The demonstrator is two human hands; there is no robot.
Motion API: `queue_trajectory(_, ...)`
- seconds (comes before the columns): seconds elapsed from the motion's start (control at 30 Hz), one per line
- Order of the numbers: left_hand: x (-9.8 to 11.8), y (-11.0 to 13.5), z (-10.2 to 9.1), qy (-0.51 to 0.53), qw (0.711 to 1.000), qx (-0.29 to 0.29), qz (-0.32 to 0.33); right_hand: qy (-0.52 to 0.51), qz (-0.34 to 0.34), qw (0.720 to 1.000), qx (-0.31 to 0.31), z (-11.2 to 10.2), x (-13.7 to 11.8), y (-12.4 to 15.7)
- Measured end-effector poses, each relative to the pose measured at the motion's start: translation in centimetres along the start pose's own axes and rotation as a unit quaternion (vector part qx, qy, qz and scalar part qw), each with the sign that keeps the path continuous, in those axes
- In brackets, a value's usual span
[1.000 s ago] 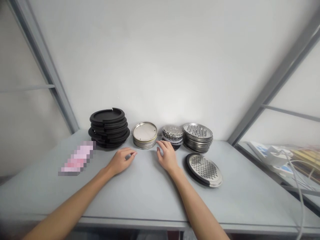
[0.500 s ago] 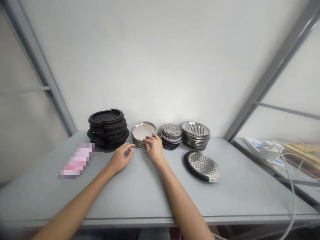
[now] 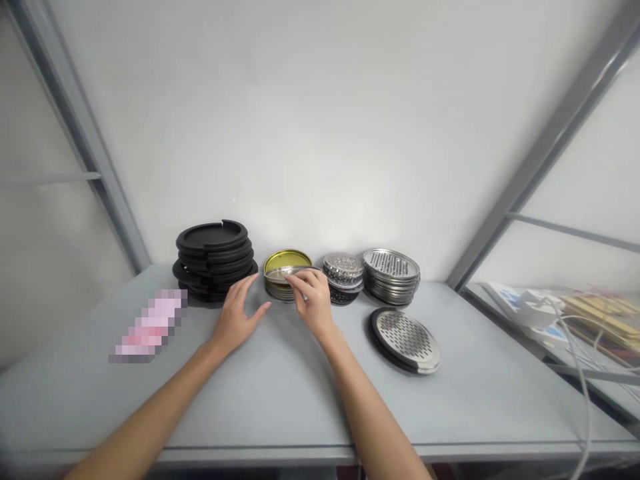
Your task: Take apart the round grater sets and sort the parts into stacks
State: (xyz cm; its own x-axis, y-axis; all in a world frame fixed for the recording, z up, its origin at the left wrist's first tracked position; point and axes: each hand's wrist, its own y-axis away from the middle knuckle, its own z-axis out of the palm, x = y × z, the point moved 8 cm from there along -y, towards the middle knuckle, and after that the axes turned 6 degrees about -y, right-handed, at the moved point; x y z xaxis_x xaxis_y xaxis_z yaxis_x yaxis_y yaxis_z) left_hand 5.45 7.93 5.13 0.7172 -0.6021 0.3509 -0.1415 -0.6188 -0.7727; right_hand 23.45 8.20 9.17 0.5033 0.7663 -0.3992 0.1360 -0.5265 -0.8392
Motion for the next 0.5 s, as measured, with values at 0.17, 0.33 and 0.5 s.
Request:
queue_trajectory(0.17,1.4,-0.2,-0.5,0.028,0.998,-0.024,0.056,-0.141,0.043,0.987,-0.069,-1.8,-1.9,0.6)
queue_trajectory(0.33,3.9,0.0,-1.2,0.066,0.987,-0.034,0.144,-0.252,0.115,0.947,-0.164,-2.2,-0.3,1.9)
queue_trajectory(0.5,6.7,1.3,-1.8,0.096,0.97,-0.033,0.222,-0.243,0.178,0.951,-0.074,-3.7,3.4,1.8)
